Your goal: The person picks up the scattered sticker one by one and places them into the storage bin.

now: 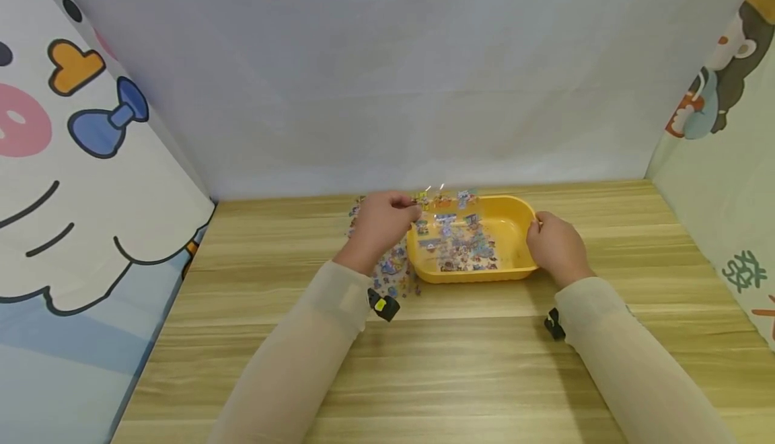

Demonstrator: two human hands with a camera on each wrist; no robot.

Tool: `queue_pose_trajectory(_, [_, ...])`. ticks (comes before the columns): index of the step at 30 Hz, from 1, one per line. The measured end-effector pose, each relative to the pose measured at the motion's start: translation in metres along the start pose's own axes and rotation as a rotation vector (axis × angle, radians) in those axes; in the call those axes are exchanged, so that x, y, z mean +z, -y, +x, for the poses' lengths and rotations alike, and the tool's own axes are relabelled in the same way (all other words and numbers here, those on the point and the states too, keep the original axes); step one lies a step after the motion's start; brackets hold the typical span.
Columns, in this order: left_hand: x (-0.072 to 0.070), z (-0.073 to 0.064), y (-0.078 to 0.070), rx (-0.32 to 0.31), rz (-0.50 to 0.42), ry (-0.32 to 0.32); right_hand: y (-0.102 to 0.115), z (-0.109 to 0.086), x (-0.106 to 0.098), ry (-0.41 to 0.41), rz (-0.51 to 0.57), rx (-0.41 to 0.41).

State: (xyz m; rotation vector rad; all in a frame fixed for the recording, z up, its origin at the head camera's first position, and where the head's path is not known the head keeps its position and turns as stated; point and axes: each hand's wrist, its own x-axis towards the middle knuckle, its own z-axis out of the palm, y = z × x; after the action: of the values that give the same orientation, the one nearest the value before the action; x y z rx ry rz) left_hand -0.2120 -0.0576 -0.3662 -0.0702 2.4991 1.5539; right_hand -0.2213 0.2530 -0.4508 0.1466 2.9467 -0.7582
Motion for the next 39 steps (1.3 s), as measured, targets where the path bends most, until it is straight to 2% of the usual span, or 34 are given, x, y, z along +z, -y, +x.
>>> queue_pose_trajectory(9, [0.006,0.018,-0.001,0.028,0.069,0.027,0.001,0.0,-0.001,0.017,-0.002,0.019])
queue_pose_trajectory(19, [0.015,0.035,-0.012,0.027,0.113,0.044,-0.001,0.0,0.0,0.004,-0.003,0.012])
queue_pose_trajectory(24, [0.027,0.04,-0.003,0.041,0.137,0.034,0.0,0.0,0.0,0.0,0.001,0.005])
queue_pose_trajectory(30, [0.041,0.043,0.009,0.058,0.209,0.016,0.001,0.0,0.0,-0.001,-0.003,0.014])
queue_pose_trajectory(39, [0.049,0.042,0.015,0.06,0.323,0.077,0.002,0.001,0.0,0.0,-0.012,0.015])
